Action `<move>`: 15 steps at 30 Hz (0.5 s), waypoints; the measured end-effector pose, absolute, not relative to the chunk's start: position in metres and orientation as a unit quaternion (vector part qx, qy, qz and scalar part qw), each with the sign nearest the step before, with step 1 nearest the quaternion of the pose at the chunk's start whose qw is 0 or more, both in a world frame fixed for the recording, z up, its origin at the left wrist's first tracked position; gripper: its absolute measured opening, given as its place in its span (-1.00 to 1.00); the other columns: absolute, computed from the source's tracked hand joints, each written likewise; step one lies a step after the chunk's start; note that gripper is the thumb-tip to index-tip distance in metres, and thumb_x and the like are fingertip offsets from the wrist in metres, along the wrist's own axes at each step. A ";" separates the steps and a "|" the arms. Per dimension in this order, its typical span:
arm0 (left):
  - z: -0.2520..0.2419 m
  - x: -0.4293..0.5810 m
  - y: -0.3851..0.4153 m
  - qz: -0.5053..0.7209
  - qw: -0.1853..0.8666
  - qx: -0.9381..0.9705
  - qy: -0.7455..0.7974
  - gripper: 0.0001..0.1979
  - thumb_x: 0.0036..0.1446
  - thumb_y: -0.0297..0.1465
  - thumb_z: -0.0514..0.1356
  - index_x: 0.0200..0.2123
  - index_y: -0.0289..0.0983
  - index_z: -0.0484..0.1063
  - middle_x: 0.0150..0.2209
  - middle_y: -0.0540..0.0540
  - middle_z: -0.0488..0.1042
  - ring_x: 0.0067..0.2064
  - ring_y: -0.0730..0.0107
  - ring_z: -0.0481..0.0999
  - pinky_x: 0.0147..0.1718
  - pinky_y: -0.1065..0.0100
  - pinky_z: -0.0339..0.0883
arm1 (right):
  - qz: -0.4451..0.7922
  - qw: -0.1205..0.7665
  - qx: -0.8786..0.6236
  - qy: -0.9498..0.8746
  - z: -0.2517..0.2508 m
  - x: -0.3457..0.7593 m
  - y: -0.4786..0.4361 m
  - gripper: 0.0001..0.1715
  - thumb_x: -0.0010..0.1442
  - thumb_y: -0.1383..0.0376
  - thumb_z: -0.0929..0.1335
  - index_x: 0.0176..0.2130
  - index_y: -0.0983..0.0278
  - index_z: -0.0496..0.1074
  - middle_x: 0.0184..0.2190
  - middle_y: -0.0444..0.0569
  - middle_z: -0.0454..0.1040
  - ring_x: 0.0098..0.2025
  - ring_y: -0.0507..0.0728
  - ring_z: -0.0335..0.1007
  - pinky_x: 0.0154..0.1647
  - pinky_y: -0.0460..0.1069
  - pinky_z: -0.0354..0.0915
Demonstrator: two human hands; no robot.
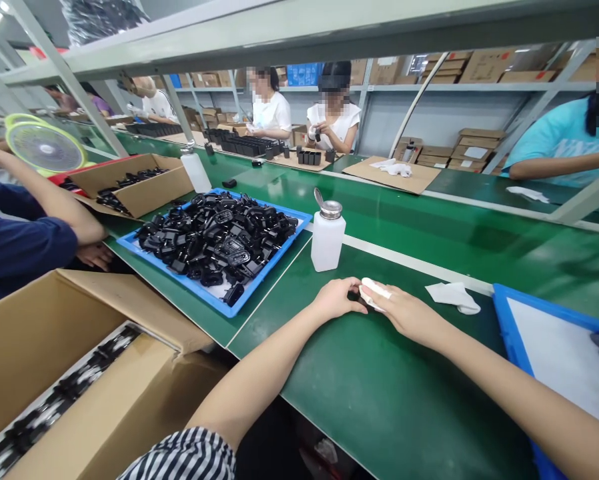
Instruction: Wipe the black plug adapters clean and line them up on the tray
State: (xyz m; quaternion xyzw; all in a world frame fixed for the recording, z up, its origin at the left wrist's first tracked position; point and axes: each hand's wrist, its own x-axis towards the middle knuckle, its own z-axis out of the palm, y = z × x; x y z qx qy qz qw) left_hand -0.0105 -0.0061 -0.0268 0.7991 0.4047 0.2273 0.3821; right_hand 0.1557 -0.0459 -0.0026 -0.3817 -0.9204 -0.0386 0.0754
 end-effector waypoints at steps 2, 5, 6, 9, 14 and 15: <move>-0.027 -0.010 -0.007 0.225 0.393 0.790 0.412 -0.49 -0.32 -0.33 0.24 -0.21 -0.25 0.22 -0.30 -0.02 0.41 -0.25 0.37 0.38 -0.29 0.40 0.22 | -0.048 0.081 -0.384 -0.918 -0.003 0.161 -0.048 -0.53 0.10 0.48 0.01 0.00 0.40 0.10 0.00 0.15 0.10 0.00 0.13 0.04 -0.11 0.04 0.18; -0.027 -0.010 -0.007 0.220 0.399 0.784 0.422 -0.50 -0.32 -0.32 0.24 -0.21 -0.25 0.23 -0.29 -0.03 0.40 -0.24 0.36 0.37 -0.26 0.39 0.21 | -0.064 0.083 -0.378 -0.920 -0.005 0.170 -0.053 -0.52 0.09 0.47 -0.01 0.00 0.39 0.12 -0.03 0.15 0.15 -0.04 0.16 0.11 -0.12 0.08 0.19; -0.027 -0.010 -0.007 0.218 0.403 0.782 0.423 -0.51 -0.32 -0.32 0.24 -0.22 -0.25 0.23 -0.28 -0.03 0.40 -0.23 0.36 0.37 -0.26 0.39 0.21 | -0.067 0.081 -0.383 -0.918 -0.005 0.173 -0.055 -0.51 0.08 0.48 -0.02 -0.01 0.39 0.13 -0.04 0.14 0.16 -0.05 0.17 0.12 -0.13 0.09 0.19; -0.027 -0.010 -0.005 0.211 0.412 0.780 0.422 -0.52 -0.33 -0.32 0.24 -0.23 -0.25 0.25 -0.28 -0.02 0.39 -0.22 0.37 0.36 -0.26 0.41 0.21 | -0.033 0.063 -0.439 -0.896 -0.003 0.187 -0.057 -0.48 0.04 0.48 -0.02 -0.05 0.35 0.19 -0.09 0.10 0.24 -0.11 0.18 0.20 -0.19 0.11 0.22; -0.025 -0.013 -0.005 0.193 0.408 0.788 0.419 -0.46 -0.36 -0.28 0.25 -0.20 -0.24 0.23 -0.28 -0.01 0.38 -0.25 0.38 0.35 -0.28 0.40 0.21 | 0.130 0.035 -0.602 -0.787 0.022 0.200 -0.037 -0.57 0.08 0.25 0.06 -0.14 0.34 0.27 -0.21 0.08 0.35 -0.21 0.21 0.28 -0.25 0.05 0.26; -0.024 -0.014 -0.006 0.197 0.402 0.793 0.414 -0.44 -0.36 -0.26 0.24 -0.18 -0.24 0.22 -0.27 -0.01 0.37 -0.25 0.37 0.35 -0.28 0.39 0.21 | 0.126 0.031 -0.630 -0.765 0.031 0.196 -0.030 -0.57 0.05 0.23 0.11 -0.12 0.35 0.26 -0.18 0.11 0.32 -0.19 0.23 0.26 -0.23 0.05 0.25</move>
